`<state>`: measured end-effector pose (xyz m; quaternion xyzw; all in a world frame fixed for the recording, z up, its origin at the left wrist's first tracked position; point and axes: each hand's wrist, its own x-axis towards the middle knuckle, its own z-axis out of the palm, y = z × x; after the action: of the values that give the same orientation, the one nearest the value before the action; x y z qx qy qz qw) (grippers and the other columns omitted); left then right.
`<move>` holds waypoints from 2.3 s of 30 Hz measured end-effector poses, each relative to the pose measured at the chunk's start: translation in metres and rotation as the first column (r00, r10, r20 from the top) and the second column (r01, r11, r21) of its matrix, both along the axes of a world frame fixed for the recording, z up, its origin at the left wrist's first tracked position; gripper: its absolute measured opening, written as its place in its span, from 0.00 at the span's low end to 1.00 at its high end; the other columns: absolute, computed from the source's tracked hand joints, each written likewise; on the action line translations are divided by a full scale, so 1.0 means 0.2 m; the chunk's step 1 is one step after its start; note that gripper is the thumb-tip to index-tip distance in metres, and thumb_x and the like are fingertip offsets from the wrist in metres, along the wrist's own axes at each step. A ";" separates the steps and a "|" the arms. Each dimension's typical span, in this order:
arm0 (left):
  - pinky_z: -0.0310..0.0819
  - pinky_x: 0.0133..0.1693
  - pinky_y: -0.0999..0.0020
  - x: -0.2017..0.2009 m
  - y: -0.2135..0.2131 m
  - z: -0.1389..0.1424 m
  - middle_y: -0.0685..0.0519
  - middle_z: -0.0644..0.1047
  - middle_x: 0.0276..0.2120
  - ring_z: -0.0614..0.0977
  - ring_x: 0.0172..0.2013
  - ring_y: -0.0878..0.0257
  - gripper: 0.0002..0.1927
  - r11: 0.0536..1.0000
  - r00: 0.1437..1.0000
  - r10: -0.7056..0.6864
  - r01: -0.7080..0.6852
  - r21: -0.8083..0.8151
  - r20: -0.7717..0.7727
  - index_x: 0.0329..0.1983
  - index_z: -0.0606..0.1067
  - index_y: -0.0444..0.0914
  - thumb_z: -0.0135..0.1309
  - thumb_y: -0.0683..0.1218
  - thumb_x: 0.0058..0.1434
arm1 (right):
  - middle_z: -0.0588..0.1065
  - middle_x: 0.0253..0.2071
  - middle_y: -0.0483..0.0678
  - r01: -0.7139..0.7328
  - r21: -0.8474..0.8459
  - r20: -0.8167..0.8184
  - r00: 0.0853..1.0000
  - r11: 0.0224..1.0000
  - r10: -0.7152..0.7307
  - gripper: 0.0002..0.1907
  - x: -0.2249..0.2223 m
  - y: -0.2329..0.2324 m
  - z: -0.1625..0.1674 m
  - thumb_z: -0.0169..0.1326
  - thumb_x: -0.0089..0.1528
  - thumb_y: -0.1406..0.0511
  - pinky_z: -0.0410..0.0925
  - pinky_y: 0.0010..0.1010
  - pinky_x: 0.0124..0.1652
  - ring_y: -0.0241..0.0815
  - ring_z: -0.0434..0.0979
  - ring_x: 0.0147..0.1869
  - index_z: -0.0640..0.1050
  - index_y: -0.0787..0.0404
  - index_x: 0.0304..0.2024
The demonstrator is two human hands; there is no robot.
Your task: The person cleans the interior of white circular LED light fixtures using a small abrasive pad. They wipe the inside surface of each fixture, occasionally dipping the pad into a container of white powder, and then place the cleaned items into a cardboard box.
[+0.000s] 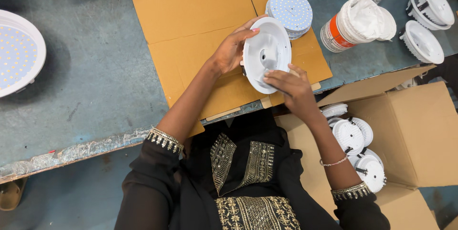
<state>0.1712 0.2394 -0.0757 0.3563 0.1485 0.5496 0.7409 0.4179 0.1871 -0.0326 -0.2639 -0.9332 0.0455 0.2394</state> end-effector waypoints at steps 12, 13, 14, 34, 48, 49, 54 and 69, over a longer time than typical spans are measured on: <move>0.74 0.59 0.62 0.13 0.01 -0.08 0.45 0.76 0.58 0.78 0.57 0.58 0.28 0.961 0.944 0.260 -0.233 0.146 -0.202 0.70 0.66 0.35 0.49 0.53 0.70 | 0.78 0.50 0.60 0.370 -0.188 -0.139 0.907 0.910 -0.398 0.18 -0.12 -0.01 -0.01 0.50 0.62 0.78 0.70 0.44 0.51 0.61 0.79 0.52 0.79 0.65 0.53; 0.74 0.59 0.63 0.14 0.01 -0.09 0.45 0.76 0.57 0.78 0.56 0.58 0.28 0.960 0.943 0.269 -0.246 0.138 -0.196 0.69 0.67 0.34 0.48 0.53 0.71 | 0.78 0.50 0.61 0.384 -0.175 -0.127 0.904 0.907 -0.407 0.17 -0.13 -0.04 -0.01 0.51 0.62 0.77 0.69 0.46 0.52 0.62 0.78 0.52 0.79 0.66 0.53; 0.73 0.60 0.62 0.15 0.01 -0.10 0.45 0.76 0.57 0.78 0.56 0.57 0.28 0.955 0.945 0.282 -0.259 0.145 -0.165 0.69 0.67 0.33 0.48 0.53 0.72 | 0.78 0.50 0.60 0.408 -0.198 -0.122 0.892 0.891 -0.436 0.17 -0.14 -0.07 -0.01 0.51 0.62 0.77 0.69 0.46 0.52 0.62 0.78 0.52 0.79 0.66 0.53; 0.71 0.62 0.62 0.13 -0.03 -0.05 0.44 0.78 0.57 0.80 0.57 0.58 0.28 0.942 0.935 0.323 -0.303 0.146 -0.145 0.69 0.67 0.32 0.46 0.52 0.72 | 0.79 0.45 0.60 0.361 -0.362 -0.309 0.823 0.859 -0.476 0.14 -0.32 0.05 0.15 0.49 0.66 0.72 0.72 0.41 0.47 0.56 0.82 0.47 0.79 0.68 0.52; 0.74 0.59 0.62 0.14 0.02 -0.11 0.44 0.78 0.55 0.81 0.54 0.57 0.26 0.957 0.956 0.286 -0.282 0.068 -0.057 0.68 0.68 0.29 0.46 0.50 0.72 | 0.80 0.48 0.56 0.263 -0.309 -0.207 0.919 0.914 -0.335 0.14 -0.22 -0.12 0.09 0.53 0.61 0.76 0.71 0.40 0.52 0.57 0.81 0.52 0.80 0.64 0.49; 0.74 0.58 0.62 0.13 0.01 -0.11 0.44 0.78 0.55 0.81 0.54 0.57 0.26 0.959 0.959 0.278 -0.275 0.066 -0.054 0.68 0.68 0.29 0.46 0.50 0.72 | 0.80 0.49 0.56 0.262 -0.287 -0.227 0.916 0.922 -0.331 0.15 -0.23 -0.05 0.11 0.53 0.61 0.76 0.72 0.40 0.52 0.56 0.81 0.53 0.80 0.64 0.49; 0.75 0.57 0.61 0.12 0.01 -0.11 0.43 0.79 0.54 0.81 0.52 0.56 0.27 0.956 0.956 0.287 -0.281 0.082 -0.069 0.67 0.68 0.30 0.45 0.51 0.72 | 0.81 0.48 0.55 0.265 -0.200 -0.221 0.926 0.943 -0.307 0.15 -0.27 0.13 0.09 0.54 0.60 0.76 0.70 0.41 0.54 0.56 0.80 0.53 0.81 0.63 0.48; 0.71 0.61 0.64 0.14 0.00 -0.10 0.45 0.77 0.57 0.79 0.56 0.59 0.27 0.934 0.926 0.351 -0.338 0.115 -0.135 0.68 0.69 0.30 0.46 0.52 0.73 | 0.79 0.46 0.59 0.418 -0.244 -0.354 0.802 0.875 -0.482 0.13 -0.17 0.12 -0.02 0.52 0.65 0.75 0.72 0.40 0.51 0.56 0.81 0.49 0.79 0.68 0.52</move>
<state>0.1985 0.2396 -0.0958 0.3986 0.2405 0.6484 0.6024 0.3838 0.2115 -0.0369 -0.4809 -0.7670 0.1126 0.4095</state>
